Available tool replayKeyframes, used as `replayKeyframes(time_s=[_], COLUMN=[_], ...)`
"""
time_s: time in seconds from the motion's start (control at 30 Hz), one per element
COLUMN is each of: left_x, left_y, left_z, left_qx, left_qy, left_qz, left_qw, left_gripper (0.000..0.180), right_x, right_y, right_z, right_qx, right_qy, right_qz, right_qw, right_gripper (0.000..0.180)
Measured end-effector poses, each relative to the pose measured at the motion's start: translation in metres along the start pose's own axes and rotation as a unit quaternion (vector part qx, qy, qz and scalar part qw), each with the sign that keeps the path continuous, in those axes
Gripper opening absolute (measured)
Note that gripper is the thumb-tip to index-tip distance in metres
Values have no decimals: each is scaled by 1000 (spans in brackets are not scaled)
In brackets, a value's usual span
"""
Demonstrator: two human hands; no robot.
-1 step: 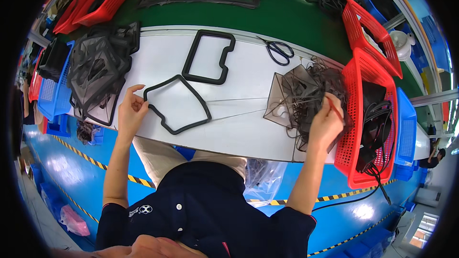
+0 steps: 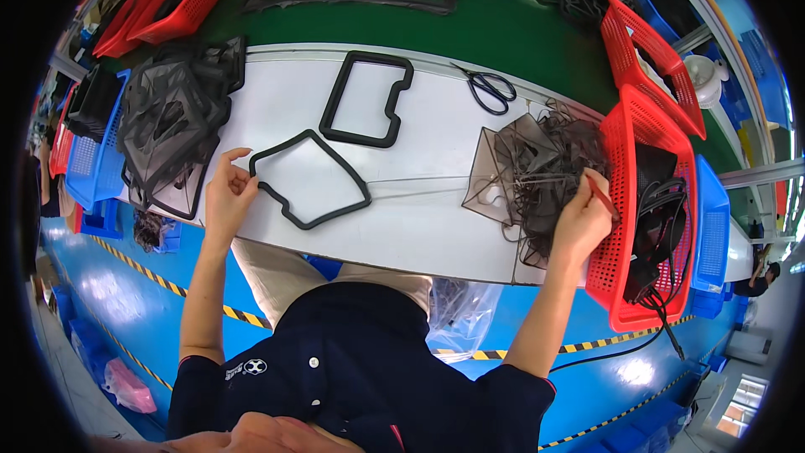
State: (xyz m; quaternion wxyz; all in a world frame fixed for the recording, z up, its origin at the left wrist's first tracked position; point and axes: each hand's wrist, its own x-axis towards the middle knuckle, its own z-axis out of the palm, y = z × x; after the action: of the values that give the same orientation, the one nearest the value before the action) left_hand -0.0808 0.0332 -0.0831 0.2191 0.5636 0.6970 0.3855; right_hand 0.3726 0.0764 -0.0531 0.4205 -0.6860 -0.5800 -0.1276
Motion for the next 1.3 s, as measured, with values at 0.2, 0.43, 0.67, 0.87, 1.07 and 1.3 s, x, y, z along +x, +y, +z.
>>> replayKeyframes(time_s=[0.2,0.43,0.67,0.87,1.07,1.3], left_x=[5,14,53,69,41,40], left_y=[-6,32,123,69,39,33], left_z=[-4,-25,6,-12,2,9], left_qx=[-45,-329,-219,-59,223,208], left_qy=[4,13,-158,-84,-95,-65], left_qz=[-28,-80,23,34,30,-20], left_qw=[999,941,962,994,970,976], left_gripper=[38,34,33,25,38,30], right_x=[2,2,-4,-35,-70,-76], right_y=[48,1,-62,-117,-183,-197], right_z=[-3,-16,5,38,80,101], right_qx=[-98,-104,430,353,176,165], right_qy=[2,9,-116,-323,-401,-457], right_qz=[-1,-119,116,3,-167,-130], right_qw=[995,987,888,878,883,864], right_gripper=[16,11,17,16,21,27])
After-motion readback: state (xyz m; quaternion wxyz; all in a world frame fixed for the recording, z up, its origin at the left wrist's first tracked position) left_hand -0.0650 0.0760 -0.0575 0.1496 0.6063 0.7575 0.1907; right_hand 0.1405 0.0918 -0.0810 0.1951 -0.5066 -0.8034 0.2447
